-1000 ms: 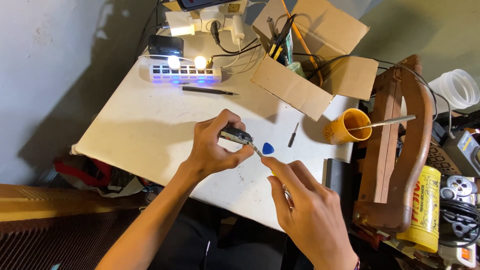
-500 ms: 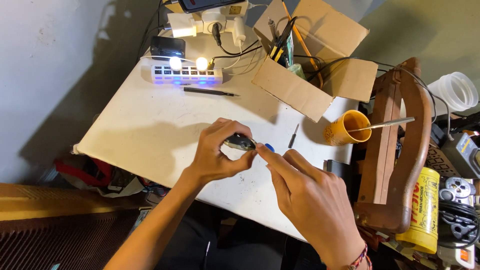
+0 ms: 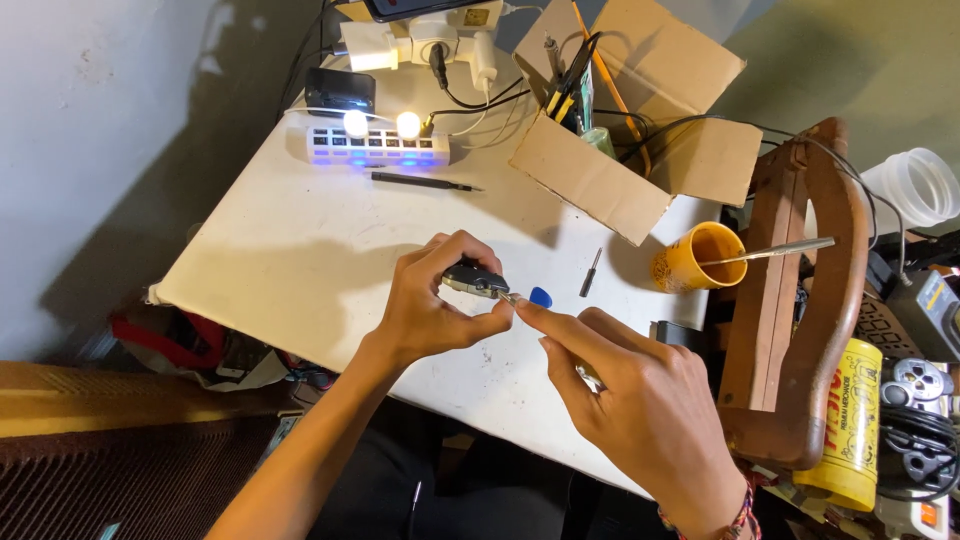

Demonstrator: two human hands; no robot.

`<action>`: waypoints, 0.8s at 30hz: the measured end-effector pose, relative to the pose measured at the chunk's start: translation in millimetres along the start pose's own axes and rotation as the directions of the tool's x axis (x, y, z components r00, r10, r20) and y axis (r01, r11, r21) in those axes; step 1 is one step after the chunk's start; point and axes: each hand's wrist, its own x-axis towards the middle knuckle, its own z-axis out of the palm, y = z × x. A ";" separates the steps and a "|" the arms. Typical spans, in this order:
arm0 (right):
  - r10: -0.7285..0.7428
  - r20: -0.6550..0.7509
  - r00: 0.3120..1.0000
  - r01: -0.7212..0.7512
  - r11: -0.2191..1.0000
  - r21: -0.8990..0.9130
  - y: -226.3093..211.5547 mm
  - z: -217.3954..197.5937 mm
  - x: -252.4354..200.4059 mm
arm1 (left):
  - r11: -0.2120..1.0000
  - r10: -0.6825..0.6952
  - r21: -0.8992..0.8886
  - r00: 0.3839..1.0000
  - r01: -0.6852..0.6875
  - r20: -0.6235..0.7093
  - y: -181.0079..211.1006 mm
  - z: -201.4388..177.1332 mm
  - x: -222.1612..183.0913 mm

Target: Using a screwdriver and a prying tool to separate the plastic housing of a remote control.

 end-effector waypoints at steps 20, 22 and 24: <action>0.131 -0.016 0.991 -0.122 0.955 0.271 16.8 17.7 -3.3 | 0.974 -0.182 -0.146 0.982 0.174 -0.042 5.6 -1.1 9.7; 0.168 -0.033 0.985 -0.147 0.930 0.336 27.0 41.7 -1.5 | 0.963 -0.243 -0.133 0.968 0.234 -0.061 3.0 3.8 11.6; 0.355 0.088 0.931 -0.350 0.797 0.492 37.4 76.0 -1.5 | 0.992 -0.076 -0.113 0.982 0.057 -0.171 -2.0 13.4 12.0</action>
